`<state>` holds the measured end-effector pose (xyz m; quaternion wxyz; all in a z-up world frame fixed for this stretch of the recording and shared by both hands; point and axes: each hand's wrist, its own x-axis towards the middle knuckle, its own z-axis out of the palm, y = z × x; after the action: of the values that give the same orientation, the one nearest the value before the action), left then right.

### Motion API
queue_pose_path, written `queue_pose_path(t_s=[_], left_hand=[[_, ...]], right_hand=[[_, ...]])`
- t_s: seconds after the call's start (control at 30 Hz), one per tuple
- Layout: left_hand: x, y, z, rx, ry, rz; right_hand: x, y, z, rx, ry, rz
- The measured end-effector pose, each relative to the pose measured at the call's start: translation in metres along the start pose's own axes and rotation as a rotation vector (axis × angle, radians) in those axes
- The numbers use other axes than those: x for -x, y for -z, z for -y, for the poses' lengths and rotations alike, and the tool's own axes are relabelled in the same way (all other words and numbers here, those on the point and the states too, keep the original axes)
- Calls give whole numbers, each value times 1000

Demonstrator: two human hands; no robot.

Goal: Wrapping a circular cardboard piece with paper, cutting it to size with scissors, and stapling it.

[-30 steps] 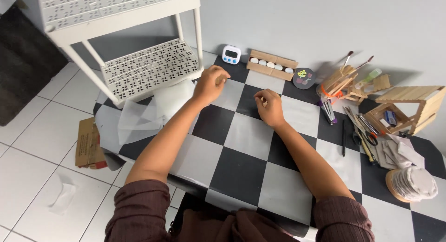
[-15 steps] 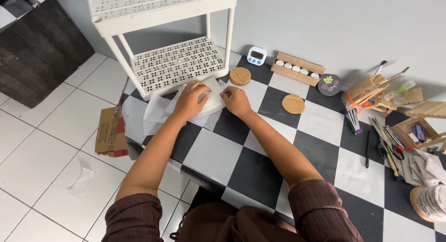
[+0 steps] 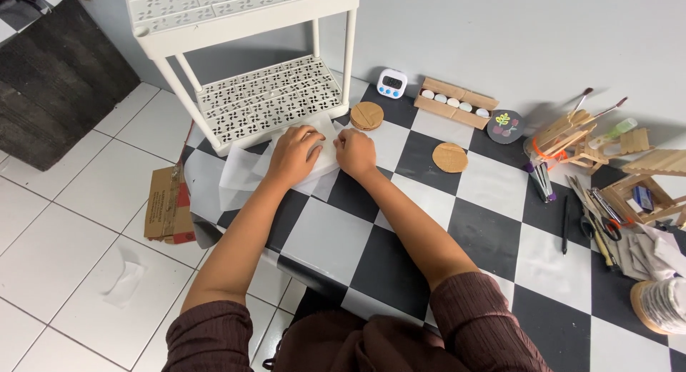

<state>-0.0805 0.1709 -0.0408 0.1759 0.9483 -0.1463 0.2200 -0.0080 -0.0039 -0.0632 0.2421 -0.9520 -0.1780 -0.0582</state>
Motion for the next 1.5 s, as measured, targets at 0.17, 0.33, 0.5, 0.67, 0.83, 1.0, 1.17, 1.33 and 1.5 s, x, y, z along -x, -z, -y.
queue_pose_path(t_s=[0.17, 0.33, 0.5, 0.67, 0.83, 1.0, 1.17, 1.33, 1.5], left_hand=[[-5, -3, 2, -36, -3, 1], [-17, -12, -2, -78, 6, -7], [-47, -5, -59, 227, 2, -107], [-93, -42, -133, 1115, 335, 26], [-123, -114, -174, 1388, 576, 103], [-148, -158, -184, 1716, 676, 27], [-145, -162, -184, 1741, 661, 78], [-138, -122, -191, 1780, 740, 14], [-130, -95, -211, 1529, 778, 37]], right_hand=[[10, 20, 4, 18, 98, -279], [8, 44, -28, -180, 25, -413], [16, 71, -98, -631, -163, -382], [36, 101, -168, -764, -234, -434], [69, 135, -203, -742, -312, -400], [89, 138, -237, -275, -144, -116], [110, 155, -218, -1, -35, -36], [101, 131, -252, 173, 108, -373], [103, 142, -267, -334, -234, -774]])
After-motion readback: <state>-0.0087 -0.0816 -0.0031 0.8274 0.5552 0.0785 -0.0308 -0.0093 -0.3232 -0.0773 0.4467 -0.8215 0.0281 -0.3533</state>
